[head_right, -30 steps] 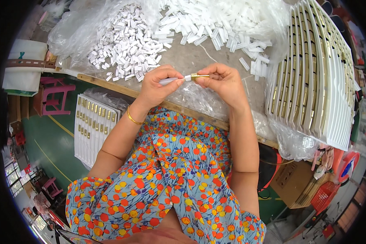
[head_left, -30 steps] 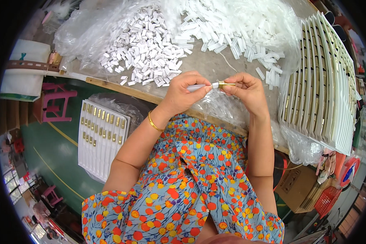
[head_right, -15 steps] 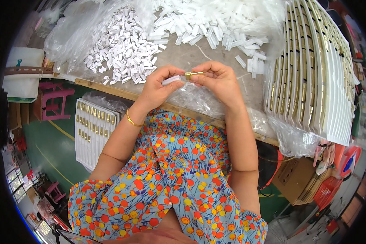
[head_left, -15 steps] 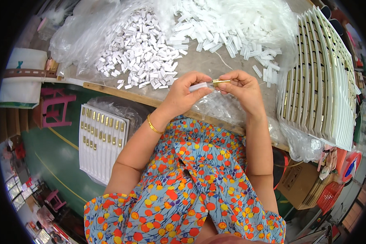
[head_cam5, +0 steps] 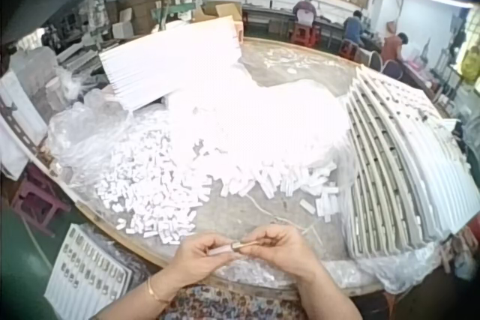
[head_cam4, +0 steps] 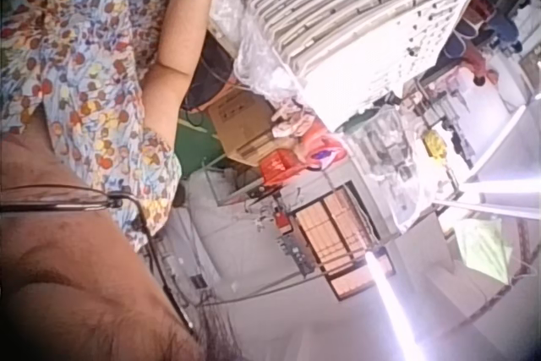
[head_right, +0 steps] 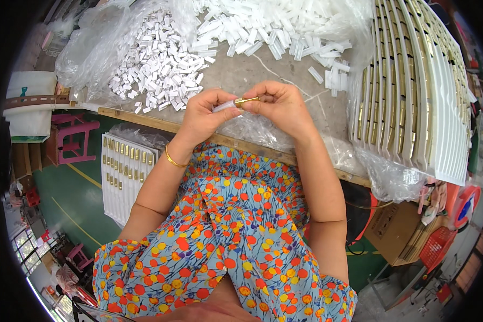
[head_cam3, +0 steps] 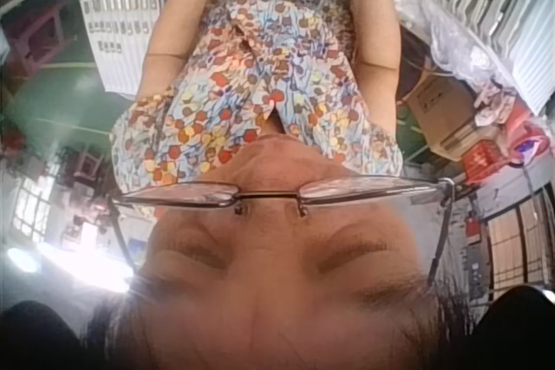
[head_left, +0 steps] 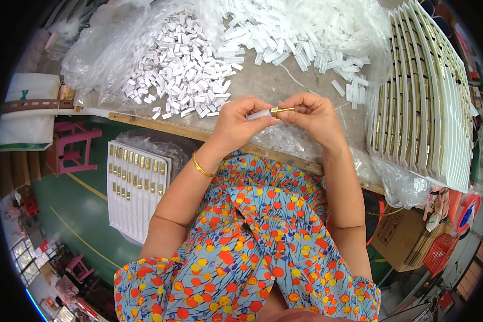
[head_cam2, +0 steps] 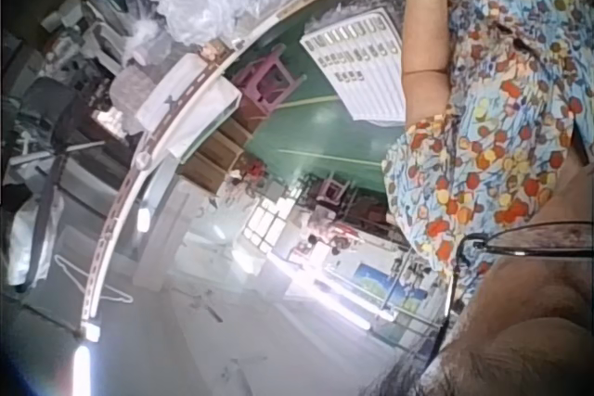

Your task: The person assembles cosmetic components by inserting plastic liners into metal tubes by hand and placing the assembled parts into slots on a tray.

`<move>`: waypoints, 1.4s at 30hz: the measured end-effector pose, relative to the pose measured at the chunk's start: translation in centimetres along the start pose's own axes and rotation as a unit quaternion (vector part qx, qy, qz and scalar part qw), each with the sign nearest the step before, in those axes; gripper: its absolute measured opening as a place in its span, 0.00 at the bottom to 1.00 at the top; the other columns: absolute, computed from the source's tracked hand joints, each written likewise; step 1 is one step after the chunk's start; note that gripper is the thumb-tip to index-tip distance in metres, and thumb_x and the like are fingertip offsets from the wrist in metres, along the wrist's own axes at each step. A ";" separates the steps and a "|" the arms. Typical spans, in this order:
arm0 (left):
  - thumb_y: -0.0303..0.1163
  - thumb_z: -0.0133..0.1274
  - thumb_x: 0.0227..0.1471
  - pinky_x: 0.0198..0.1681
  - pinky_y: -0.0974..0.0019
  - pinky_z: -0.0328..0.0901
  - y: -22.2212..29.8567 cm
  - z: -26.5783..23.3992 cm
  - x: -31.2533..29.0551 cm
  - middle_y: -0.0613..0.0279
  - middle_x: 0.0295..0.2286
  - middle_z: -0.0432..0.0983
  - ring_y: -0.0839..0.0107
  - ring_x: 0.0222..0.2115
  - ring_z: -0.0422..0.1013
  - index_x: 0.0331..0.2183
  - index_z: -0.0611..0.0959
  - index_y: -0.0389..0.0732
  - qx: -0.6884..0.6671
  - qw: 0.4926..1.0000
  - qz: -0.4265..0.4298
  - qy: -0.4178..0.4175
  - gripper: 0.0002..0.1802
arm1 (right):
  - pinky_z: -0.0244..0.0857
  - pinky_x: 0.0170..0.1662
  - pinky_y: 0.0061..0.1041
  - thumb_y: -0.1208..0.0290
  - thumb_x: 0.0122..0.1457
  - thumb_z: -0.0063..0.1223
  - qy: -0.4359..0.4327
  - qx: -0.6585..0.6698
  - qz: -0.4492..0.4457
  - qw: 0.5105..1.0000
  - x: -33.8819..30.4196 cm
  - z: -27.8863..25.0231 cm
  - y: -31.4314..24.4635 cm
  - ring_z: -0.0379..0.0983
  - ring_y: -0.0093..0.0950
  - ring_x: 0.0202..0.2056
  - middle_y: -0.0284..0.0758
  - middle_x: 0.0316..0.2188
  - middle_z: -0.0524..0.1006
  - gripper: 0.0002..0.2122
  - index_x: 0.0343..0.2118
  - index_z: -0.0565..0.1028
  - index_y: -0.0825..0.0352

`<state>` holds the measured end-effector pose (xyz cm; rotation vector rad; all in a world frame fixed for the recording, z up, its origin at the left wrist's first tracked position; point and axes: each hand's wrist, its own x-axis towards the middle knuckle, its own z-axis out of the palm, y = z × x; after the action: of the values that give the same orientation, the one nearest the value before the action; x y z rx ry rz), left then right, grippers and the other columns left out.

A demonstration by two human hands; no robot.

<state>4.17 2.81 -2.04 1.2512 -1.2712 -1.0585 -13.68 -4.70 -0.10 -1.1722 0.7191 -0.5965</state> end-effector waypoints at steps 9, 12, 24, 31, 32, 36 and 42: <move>0.20 0.60 0.38 0.23 0.81 0.58 -0.1 0.0 0.0 0.72 0.20 0.70 0.87 0.21 0.62 0.40 0.77 0.35 0.006 0.999 -0.030 -0.023 0.21 | 0.68 0.33 0.17 0.83 0.47 0.56 -0.004 -0.006 0.024 1.000 0.2 -0.1 0.0 0.74 0.21 0.29 0.37 0.27 0.77 0.05 0.29 0.74 0.74; 0.20 0.60 0.38 0.23 0.80 0.59 -0.2 -0.1 -0.1 0.72 0.20 0.70 0.87 0.20 0.62 0.40 0.77 0.35 -0.002 1.000 -0.018 -0.023 0.21 | 0.69 0.33 0.18 0.84 0.47 0.56 -0.004 -0.001 0.035 0.999 0.2 0.1 0.2 0.74 0.21 0.29 0.38 0.27 0.77 0.05 0.29 0.74 0.74; 0.20 0.60 0.39 0.34 0.76 0.66 -0.6 -0.3 0.0 0.60 0.29 0.77 0.80 0.30 0.71 0.32 0.78 0.31 -0.014 0.997 -0.067 -0.027 0.13 | 0.69 0.35 0.18 0.84 0.48 0.55 -0.004 0.025 0.026 0.999 0.1 0.4 0.4 0.74 0.22 0.32 0.39 0.29 0.77 0.05 0.29 0.73 0.74; 0.30 0.64 0.36 0.27 0.75 0.64 -0.6 -0.1 0.1 0.62 0.23 0.76 0.80 0.24 0.69 0.31 0.81 0.36 0.011 1.000 -0.010 0.009 0.16 | 0.69 0.37 0.18 0.84 0.48 0.55 0.003 -0.001 0.024 1.000 -0.1 0.7 0.1 0.74 0.23 0.32 0.39 0.30 0.77 0.05 0.29 0.73 0.74; 0.30 0.64 0.35 0.26 0.75 0.64 -0.6 -0.2 0.1 0.62 0.22 0.75 0.80 0.23 0.69 0.32 0.81 0.36 0.012 1.000 -0.007 0.007 0.16 | 0.69 0.37 0.18 0.84 0.48 0.55 0.001 0.000 0.016 1.000 -0.1 0.7 0.2 0.74 0.23 0.32 0.39 0.29 0.77 0.05 0.29 0.73 0.74; 0.31 0.64 0.35 0.26 0.75 0.64 0.2 -0.3 0.1 0.62 0.22 0.75 0.80 0.23 0.68 0.33 0.81 0.37 0.046 0.999 -0.005 -0.001 0.18 | 0.69 0.37 0.19 0.84 0.48 0.55 0.000 -0.011 0.012 1.000 -0.1 0.4 0.5 0.74 0.22 0.32 0.38 0.29 0.77 0.05 0.29 0.74 0.74; 0.30 0.63 0.36 0.27 0.74 0.65 0.9 -0.3 -0.1 0.58 0.26 0.77 0.76 0.24 0.71 0.35 0.80 0.37 0.084 0.996 0.016 -0.019 0.19 | 0.69 0.35 0.18 0.85 0.47 0.55 -0.020 -0.030 0.031 0.999 0.1 0.1 0.8 0.74 0.21 0.31 0.38 0.28 0.77 0.06 0.29 0.73 0.73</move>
<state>4.37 2.98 -1.14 1.3377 -1.4281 -0.9716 -13.51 -4.44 -0.81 -1.2099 0.7409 -0.5010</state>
